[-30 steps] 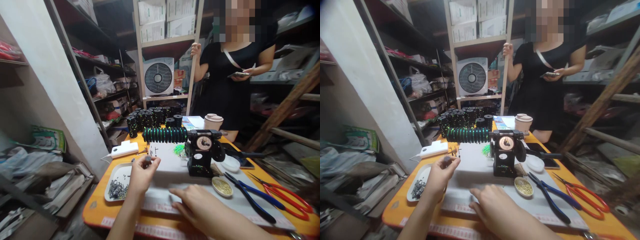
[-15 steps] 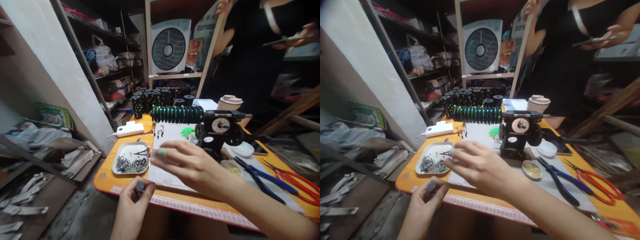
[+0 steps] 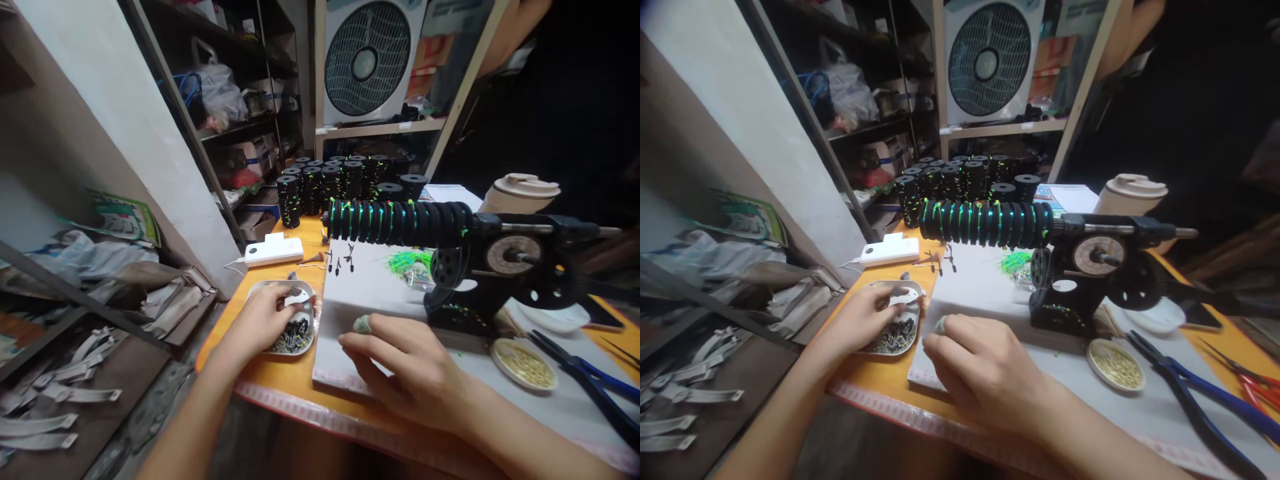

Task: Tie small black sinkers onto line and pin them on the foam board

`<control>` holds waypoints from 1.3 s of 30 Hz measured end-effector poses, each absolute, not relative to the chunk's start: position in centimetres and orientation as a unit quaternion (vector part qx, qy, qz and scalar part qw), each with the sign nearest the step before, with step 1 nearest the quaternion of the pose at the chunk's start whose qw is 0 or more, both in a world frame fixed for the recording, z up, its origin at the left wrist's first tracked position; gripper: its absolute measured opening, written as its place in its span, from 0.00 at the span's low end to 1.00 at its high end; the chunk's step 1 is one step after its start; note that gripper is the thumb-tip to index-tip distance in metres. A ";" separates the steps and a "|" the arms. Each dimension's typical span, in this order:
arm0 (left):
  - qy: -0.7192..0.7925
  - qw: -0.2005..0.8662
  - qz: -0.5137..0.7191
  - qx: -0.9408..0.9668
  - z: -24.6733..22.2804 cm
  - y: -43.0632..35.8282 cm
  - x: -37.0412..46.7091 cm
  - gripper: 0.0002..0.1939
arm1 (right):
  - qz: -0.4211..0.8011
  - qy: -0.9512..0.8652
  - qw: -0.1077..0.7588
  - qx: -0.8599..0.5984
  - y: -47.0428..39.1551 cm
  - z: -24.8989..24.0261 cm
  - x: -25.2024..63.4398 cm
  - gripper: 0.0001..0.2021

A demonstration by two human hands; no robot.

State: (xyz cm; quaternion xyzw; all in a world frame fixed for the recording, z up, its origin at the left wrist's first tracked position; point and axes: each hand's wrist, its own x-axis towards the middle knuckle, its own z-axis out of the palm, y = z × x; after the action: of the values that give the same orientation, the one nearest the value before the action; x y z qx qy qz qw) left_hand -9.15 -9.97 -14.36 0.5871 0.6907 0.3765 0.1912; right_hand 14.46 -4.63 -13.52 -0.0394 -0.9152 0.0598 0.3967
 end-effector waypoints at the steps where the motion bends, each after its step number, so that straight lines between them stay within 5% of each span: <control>1: 0.687 0.193 0.370 0.595 -14.6 -9.1 -9.2 0.07 | 0.081 -0.914 0.395 -0.056 -4.6 -13.8 14.5 0.08; 8: 0.687 0.202 0.424 0.555 -14.9 -11.1 -6.6 0.09 | 0.246 -0.894 0.363 -0.095 -5.0 -14.1 14.3 0.06; 12: 0.582 0.413 0.594 0.370 -16.3 -14.5 -2.8 0.10 | 0.350 -0.844 0.382 -0.141 -5.4 -13.9 14.0 0.06; 16: 0.499 0.470 0.689 0.235 -17.8 -15.8 0.3 0.12 | 0.400 -0.801 0.404 -0.186 -5.4 -14.1 13.9 0.06; 26: 0.620 0.240 0.685 0.297 -17.4 -15.6 3.9 0.10 | 0.420 -0.801 0.379 -0.197 -6.1 -13.8 14.2 0.05; 35: 0.558 0.340 0.735 0.184 -20.1 -18.3 2.7 0.15 | 0.389 -0.848 0.352 -0.070 -6.5 -14.3 14.4 0.07; 39: 0.585 0.302 0.731 0.181 -20.0 -20.1 2.3 0.16 | 0.372 -0.857 0.351 -0.064 -6.6 -14.5 14.5 0.07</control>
State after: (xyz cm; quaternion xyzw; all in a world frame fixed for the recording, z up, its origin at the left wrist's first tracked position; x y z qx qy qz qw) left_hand 2.31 -20.11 -19.97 0.1806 0.5851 0.7307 0.3021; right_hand 14.48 -6.59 -14.51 -0.0639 -0.8568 0.3722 0.3511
